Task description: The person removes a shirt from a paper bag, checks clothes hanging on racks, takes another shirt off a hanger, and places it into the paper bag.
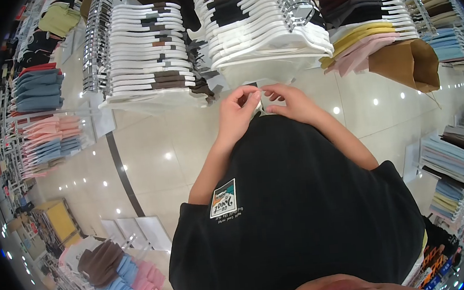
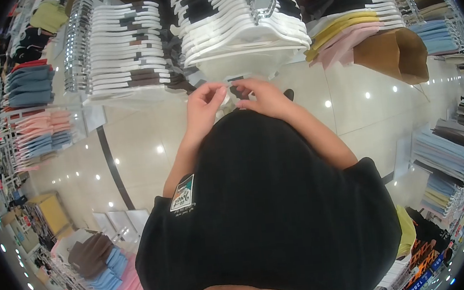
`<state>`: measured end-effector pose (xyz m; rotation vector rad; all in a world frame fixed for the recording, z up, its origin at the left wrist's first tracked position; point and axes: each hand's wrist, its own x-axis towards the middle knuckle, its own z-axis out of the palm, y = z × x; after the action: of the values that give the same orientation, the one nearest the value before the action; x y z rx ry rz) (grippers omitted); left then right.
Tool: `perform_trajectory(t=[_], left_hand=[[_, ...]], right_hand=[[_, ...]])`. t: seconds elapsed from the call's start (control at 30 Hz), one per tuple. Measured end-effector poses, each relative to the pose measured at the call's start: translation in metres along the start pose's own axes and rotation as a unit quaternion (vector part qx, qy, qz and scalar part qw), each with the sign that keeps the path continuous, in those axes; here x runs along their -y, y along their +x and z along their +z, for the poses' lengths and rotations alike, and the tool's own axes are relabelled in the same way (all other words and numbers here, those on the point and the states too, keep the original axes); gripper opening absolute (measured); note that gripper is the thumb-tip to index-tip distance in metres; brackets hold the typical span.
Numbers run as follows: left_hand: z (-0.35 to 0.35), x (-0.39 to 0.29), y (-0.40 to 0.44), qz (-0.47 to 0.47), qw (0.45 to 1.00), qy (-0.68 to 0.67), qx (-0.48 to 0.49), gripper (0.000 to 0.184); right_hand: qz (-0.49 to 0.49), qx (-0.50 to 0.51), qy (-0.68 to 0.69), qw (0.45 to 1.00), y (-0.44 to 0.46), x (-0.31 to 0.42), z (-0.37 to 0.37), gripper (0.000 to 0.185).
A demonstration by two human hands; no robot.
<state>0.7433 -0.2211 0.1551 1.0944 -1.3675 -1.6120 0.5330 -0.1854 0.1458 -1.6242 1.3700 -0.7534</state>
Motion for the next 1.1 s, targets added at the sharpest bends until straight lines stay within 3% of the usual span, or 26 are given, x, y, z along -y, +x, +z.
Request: perform_trajectory(t=[0.07, 0.17, 0.27, 0.4, 0.6, 0.7, 0.83, 0.9, 0.93, 1.0, 1.1], left_hand=[[0.002, -0.01, 0.002, 0.0, 0.999, -0.039, 0.022, 0.019], [0.01, -0.037, -0.001, 0.01, 0.992, -0.11, 0.054, 0.019], [0.011, -0.034, -0.002, 0.023, 0.983, -0.146, 0.113, 0.02], [0.004, -0.041, -0.013, 0.05, 0.982, -0.149, 0.109, 0.021], [-0.028, -0.014, -0.024, 0.042, 0.976, -0.21, 0.042, 0.023], [-0.049, -0.001, -0.022, 0.017, 0.948, -0.318, -0.029, 0.022], [-0.075, 0.009, -0.021, 0.039, 0.926, -0.371, -0.066, 0.021], [-0.079, 0.012, -0.021, 0.035, 0.928, -0.363, -0.081, 0.021], [-0.08, 0.013, -0.02, 0.032, 0.93, -0.354, -0.093, 0.021], [-0.076, 0.013, -0.016, 0.018, 0.931, -0.347, -0.109, 0.021], [-0.072, 0.017, -0.013, 0.0, 0.932, -0.336, -0.136, 0.02]], right_hand=[[0.004, 0.03, 0.032, 0.999, 0.004, 0.003, 0.003, 0.055], [-0.058, 0.005, -0.055, 0.997, 0.014, 0.001, 0.01, 0.055], [-0.055, -0.007, -0.03, 0.998, 0.021, -0.014, 0.023, 0.046], [-0.038, -0.058, -0.036, 0.997, 0.028, -0.027, 0.028, 0.034], [0.001, -0.143, -0.096, 0.985, 0.021, -0.069, 0.023, 0.033], [0.048, -0.176, -0.153, 0.971, 0.01, -0.108, 0.021, 0.034], [0.032, -0.252, -0.166, 0.953, -0.006, -0.145, 0.017, 0.038], [0.173, -0.255, -0.072, 0.949, -0.01, -0.151, 0.013, 0.043], [0.174, -0.254, -0.072, 0.949, -0.012, -0.154, 0.01, 0.043], [0.194, -0.257, 0.136, 0.937, -0.011, -0.153, 0.004, 0.046], [0.228, -0.235, 0.268, 0.906, -0.005, -0.116, -0.007, 0.046]])
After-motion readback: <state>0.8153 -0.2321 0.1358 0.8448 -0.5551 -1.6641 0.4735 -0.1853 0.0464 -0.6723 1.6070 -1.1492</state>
